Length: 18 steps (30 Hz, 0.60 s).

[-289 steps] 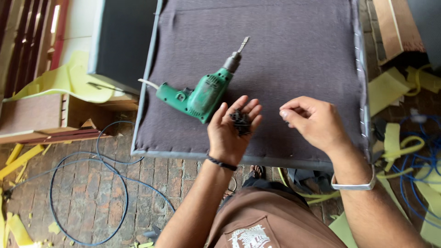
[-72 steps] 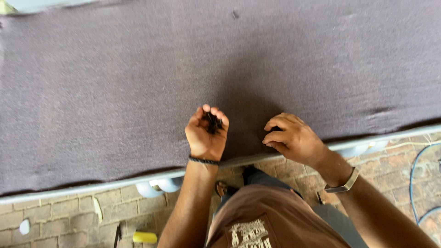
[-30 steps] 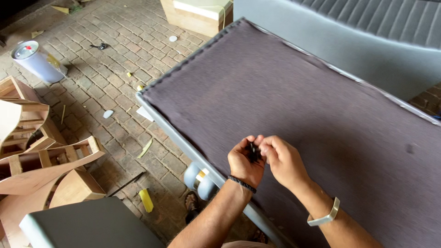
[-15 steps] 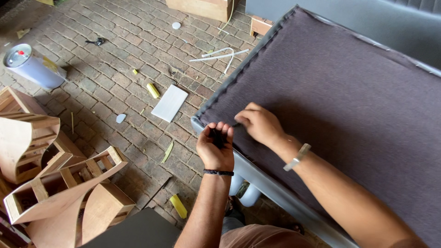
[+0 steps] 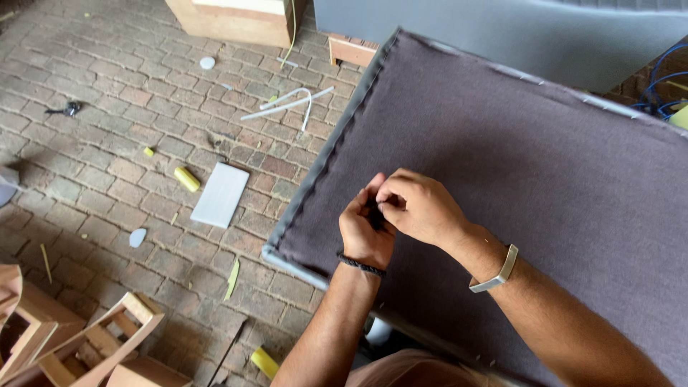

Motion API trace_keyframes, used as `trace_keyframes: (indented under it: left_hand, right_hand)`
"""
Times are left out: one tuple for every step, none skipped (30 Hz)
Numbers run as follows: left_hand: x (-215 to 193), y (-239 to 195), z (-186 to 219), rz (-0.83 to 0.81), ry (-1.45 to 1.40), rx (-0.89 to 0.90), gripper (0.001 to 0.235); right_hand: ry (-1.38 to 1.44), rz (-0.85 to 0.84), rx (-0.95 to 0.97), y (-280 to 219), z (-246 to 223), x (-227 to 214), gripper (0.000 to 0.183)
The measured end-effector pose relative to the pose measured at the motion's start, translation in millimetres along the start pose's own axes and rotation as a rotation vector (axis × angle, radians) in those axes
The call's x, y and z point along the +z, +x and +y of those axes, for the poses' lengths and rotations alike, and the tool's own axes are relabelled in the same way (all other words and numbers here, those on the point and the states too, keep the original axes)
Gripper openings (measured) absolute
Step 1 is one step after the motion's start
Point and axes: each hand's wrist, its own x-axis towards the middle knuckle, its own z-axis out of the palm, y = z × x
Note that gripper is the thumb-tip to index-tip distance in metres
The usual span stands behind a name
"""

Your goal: The person plugs in a power cord, then gathers screws and white plastic feet from a bucket and a bag. They place the feet on a gray upholstered panel and handle a drill, preparing to attach the feet to the furniture piece.

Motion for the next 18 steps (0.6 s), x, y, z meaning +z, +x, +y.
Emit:
trace_keyframes:
  left_hand:
    - [5, 7, -1, 0.016, 0.006, 0.006, 0.045]
    - [9, 14, 0, 0.040, 0.009, 0.006, 0.044]
    - [13, 18, 0, 0.066, 0.006, 0.005, 0.043]
    - [17, 23, -1, 0.091, 0.004, 0.004, 0.041]
    - [20, 28, 0, 0.099, -0.004, 0.013, 0.040]
    - [24, 32, 1, 0.106, -0.012, 0.023, 0.039]
    - [28, 35, 1, 0.116, -0.020, 0.036, 0.038]
    - [33, 37, 1, 0.125, -0.008, 0.040, 0.038]
    - [36, 40, 1, 0.135, 0.007, 0.043, 0.037]
    - [39, 43, 0, 0.146, 0.021, 0.047, 0.037]
    - [42, 44, -1, 0.165, 0.033, 0.039, 0.037]
    - [44, 45, -3, 0.183, 0.045, 0.031, 0.036]
    - [45, 45, -4, 0.205, 0.056, 0.022, 0.035]
    - [45, 45, -6, 0.213, 0.055, 0.018, 0.035]
    - [45, 44, -7, 0.219, 0.052, 0.014, 0.035]
    - [45, 43, -9, 0.226, 0.050, 0.010, 0.035]
    - [43, 41, -9, 0.229, 0.059, 0.018, 0.035]
    - [41, 38, -10, 0.232, 0.067, 0.026, 0.035]
  right_hand:
    - [0.103, 0.006, 0.015, 7, 8, -4, 0.006]
    - [0.207, 0.011, 0.029, 14, 16, -9, 0.004]
    - [0.307, 0.011, 0.043, 20, 26, -14, 0.004]
    - [0.344, -0.021, 0.096, 29, 37, -21, 0.004]
    - [0.385, -0.056, 0.150, 40, 49, -26, 0.004]
    - [0.426, -0.092, 0.204, 51, 61, -32, 0.005]
    - [0.513, -0.081, 0.243, 60, 72, -37, 0.006]
    - [0.599, -0.070, 0.281, 69, 84, -43, 0.008]
    - [0.689, -0.060, 0.321, 78, 96, -46, 0.010]
    - [0.694, -0.016, 0.378, 90, 108, -48, 0.010]
    - [0.698, 0.026, 0.439, 102, 120, -51, 0.011]
    - [0.701, 0.069, 0.499, 114, 131, -54, 0.012]
    - [0.713, 0.081, 0.520, 124, 144, -56, 0.012]
    - [0.725, 0.092, 0.542, 135, 157, -58, 0.013]
    - [0.736, 0.105, 0.563, 146, 169, -61, 0.013]
    - [0.681, 0.148, 0.574, 156, 182, -63, 0.012]
    - [0.627, 0.192, 0.584, 165, 194, -65, 0.011]
    - [0.572, 0.236, 0.593, 174, 205, -67, 0.011]
